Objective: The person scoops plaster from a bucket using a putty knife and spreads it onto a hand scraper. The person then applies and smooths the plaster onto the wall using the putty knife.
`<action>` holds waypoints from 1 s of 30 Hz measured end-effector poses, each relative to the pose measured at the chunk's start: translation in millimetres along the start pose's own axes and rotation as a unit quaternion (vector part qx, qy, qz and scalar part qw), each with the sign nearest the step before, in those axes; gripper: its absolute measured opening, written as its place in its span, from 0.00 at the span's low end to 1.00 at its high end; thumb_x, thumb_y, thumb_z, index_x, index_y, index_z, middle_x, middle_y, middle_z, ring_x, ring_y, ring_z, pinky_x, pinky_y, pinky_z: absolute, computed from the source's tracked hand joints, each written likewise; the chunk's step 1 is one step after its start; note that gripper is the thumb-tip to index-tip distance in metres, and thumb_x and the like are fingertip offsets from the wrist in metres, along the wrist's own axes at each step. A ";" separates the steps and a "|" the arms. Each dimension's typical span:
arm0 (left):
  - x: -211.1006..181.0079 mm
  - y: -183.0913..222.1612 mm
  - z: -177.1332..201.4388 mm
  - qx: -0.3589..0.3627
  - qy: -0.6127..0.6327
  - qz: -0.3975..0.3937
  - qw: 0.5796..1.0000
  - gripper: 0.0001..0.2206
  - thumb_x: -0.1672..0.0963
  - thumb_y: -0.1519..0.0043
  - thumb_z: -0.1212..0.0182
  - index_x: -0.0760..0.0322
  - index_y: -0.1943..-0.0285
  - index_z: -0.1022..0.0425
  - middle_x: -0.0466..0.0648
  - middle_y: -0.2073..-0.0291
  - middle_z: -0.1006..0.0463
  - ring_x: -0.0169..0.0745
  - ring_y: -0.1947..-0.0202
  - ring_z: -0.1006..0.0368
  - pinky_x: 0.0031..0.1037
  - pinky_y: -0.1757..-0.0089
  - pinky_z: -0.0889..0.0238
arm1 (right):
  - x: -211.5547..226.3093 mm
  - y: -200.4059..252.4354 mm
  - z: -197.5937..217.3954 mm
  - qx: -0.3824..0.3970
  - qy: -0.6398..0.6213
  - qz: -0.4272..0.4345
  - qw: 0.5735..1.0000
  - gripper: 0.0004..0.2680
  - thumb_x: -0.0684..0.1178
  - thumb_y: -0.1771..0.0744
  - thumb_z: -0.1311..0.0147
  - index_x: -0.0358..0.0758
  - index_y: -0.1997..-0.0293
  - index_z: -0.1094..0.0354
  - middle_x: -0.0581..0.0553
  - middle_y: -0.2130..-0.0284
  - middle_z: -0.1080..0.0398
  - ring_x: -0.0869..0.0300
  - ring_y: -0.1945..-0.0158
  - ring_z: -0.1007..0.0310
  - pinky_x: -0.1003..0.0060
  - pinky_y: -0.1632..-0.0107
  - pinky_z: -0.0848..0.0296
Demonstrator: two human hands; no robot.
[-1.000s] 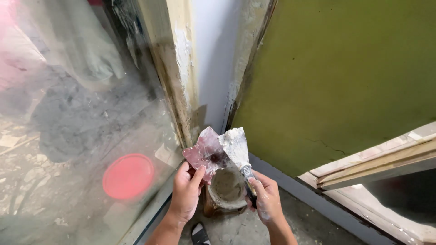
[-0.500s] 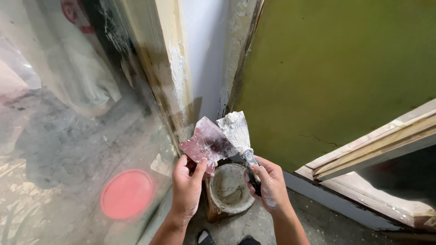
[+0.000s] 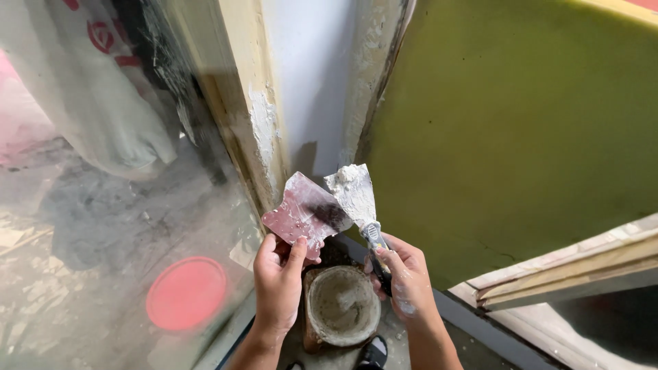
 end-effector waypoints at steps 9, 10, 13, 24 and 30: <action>-0.4 -7.5 -59.6 -0.083 -0.036 -0.077 0.993 0.06 0.61 0.32 0.45 0.74 0.50 0.29 0.52 0.61 0.18 0.37 0.63 0.21 0.29 0.62 0.23 | 55.7 -45.6 26.0 0.087 0.040 -0.009 0.995 0.16 0.43 0.34 0.52 0.27 0.42 0.30 0.43 0.78 0.30 0.65 0.82 0.37 0.71 0.83 0.40; -2.4 -6.4 -64.7 -0.094 -0.034 -0.075 0.992 0.07 0.61 0.33 0.45 0.73 0.50 0.28 0.52 0.61 0.19 0.37 0.63 0.21 0.29 0.61 0.24 | 60.0 -48.7 27.4 0.093 0.038 -0.005 0.995 0.16 0.43 0.34 0.52 0.27 0.42 0.30 0.43 0.77 0.29 0.64 0.81 0.37 0.71 0.83 0.40; -12.8 -9.2 -75.8 -0.115 -0.037 -0.085 0.989 0.08 0.61 0.33 0.46 0.72 0.48 0.28 0.50 0.61 0.20 0.36 0.63 0.21 0.28 0.61 0.23 | 72.1 -61.9 26.5 0.115 0.022 0.013 0.993 0.16 0.42 0.35 0.52 0.25 0.42 0.30 0.42 0.76 0.29 0.64 0.81 0.36 0.71 0.82 0.40; -41.7 -41.5 -60.5 -0.083 -0.045 -0.096 0.991 0.06 0.60 0.32 0.47 0.73 0.52 0.28 0.52 0.60 0.19 0.38 0.62 0.19 0.29 0.63 0.22 | 79.9 -76.4 -5.6 0.103 -0.013 0.030 0.994 0.17 0.43 0.34 0.53 0.23 0.42 0.30 0.40 0.76 0.30 0.63 0.82 0.37 0.70 0.83 0.40; -36.7 -57.7 -49.7 -0.070 -0.006 -0.071 0.995 0.07 0.61 0.32 0.46 0.74 0.49 0.28 0.53 0.61 0.19 0.40 0.62 0.20 0.31 0.63 0.22 | 73.3 -77.4 -17.1 0.058 -0.010 0.037 0.998 0.17 0.43 0.35 0.53 0.24 0.42 0.31 0.39 0.76 0.30 0.62 0.82 0.37 0.69 0.83 0.40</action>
Point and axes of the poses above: each hand's wrist, its own y-axis away from the middle knuckle, its own z-axis out of the back of the hand, x = y × z, the point moved 2 cm from there along -y, towards the middle knuckle
